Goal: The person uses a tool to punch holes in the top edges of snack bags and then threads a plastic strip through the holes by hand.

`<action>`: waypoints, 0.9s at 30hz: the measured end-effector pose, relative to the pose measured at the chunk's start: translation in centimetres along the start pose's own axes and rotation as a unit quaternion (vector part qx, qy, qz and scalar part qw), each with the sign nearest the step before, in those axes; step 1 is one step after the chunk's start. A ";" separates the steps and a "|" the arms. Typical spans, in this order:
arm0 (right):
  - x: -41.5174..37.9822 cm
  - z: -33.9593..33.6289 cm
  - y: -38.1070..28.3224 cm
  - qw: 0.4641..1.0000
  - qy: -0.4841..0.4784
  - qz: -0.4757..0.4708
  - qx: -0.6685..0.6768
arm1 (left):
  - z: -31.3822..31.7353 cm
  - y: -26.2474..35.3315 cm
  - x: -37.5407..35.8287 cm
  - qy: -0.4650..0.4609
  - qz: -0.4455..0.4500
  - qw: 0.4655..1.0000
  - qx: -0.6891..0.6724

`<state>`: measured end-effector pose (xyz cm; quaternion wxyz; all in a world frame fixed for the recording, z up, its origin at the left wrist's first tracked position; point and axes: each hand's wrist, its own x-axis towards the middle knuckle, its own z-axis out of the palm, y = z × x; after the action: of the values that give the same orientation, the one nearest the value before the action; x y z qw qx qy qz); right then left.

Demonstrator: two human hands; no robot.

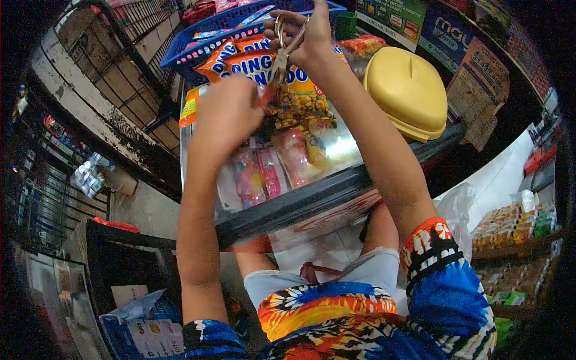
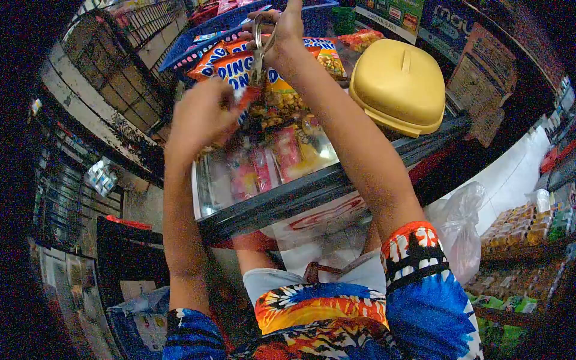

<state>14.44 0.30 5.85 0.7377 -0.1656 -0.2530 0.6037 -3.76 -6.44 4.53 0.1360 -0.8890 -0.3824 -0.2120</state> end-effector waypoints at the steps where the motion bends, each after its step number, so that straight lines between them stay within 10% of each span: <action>1: -0.1 0.2 -0.1 1.000 -0.002 -0.002 0.002 | -0.5 -0.9 0.3 0.032 -0.024 0.999 -0.031; 8: -2.5 2.4 0.3 0.992 -0.038 -0.065 0.097 | -0.8 -5.6 0.9 0.034 -0.129 0.948 -0.291; 27: -3.9 3.5 1.8 0.992 -0.081 -0.085 0.038 | -1.7 -4.1 0.7 0.011 -0.037 0.963 -0.268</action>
<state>10.43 -3.33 7.04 0.7689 -0.0660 -0.3025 0.5594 -6.81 -3.89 6.65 -0.1107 -0.8756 -0.3431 -0.3215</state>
